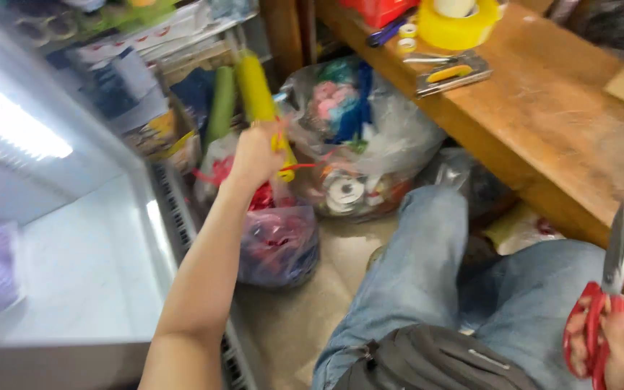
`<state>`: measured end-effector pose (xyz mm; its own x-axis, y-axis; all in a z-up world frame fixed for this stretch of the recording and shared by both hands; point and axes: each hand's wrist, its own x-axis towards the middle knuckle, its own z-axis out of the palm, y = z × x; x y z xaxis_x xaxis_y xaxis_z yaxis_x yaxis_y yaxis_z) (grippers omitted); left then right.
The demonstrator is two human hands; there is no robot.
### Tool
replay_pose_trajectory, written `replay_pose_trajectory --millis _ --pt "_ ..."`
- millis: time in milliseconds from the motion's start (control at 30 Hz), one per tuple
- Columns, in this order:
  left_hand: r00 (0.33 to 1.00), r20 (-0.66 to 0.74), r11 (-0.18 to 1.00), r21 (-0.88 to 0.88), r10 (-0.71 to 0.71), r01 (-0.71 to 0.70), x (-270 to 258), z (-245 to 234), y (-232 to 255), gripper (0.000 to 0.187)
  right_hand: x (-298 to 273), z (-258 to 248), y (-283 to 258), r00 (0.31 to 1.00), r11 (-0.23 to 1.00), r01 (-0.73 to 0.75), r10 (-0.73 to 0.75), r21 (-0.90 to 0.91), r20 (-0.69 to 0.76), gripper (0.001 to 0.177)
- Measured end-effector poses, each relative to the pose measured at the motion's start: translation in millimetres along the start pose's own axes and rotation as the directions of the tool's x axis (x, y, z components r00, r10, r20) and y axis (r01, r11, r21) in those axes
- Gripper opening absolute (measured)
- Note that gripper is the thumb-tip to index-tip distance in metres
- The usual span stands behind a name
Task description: The person is making a decorative bow by folding a red ribbon into multiple loops and securing them.
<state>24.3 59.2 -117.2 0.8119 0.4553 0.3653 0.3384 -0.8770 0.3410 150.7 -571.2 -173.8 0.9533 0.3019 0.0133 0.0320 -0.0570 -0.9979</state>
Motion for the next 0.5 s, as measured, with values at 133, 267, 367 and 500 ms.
replay_pose_trajectory --millis 133,267,367,500 --pt "0.992 -0.012 0.904 -0.411 0.127 -0.121 -1 41 90 0.053 60 -24 -64 0.885 0.862 -0.337 0.153 -0.379 -0.440 0.028" --pt "0.969 0.018 0.747 -0.641 0.245 -0.177 -30 32 206 0.050 147 -106 -31 0.905 0.543 -0.290 -0.112 -0.788 -0.410 0.029" --pt "0.930 -0.019 0.601 -0.759 0.366 -0.252 -52 25 259 0.055 157 -88 -69 0.883 0.402 -0.427 -0.010 -0.810 -0.470 0.039" --pt "0.886 -0.081 0.525 -0.780 0.457 -0.341 -99 23 312 0.055 140 -56 -48 0.969 0.090 -0.197 -0.131 -0.976 -0.207 0.055"
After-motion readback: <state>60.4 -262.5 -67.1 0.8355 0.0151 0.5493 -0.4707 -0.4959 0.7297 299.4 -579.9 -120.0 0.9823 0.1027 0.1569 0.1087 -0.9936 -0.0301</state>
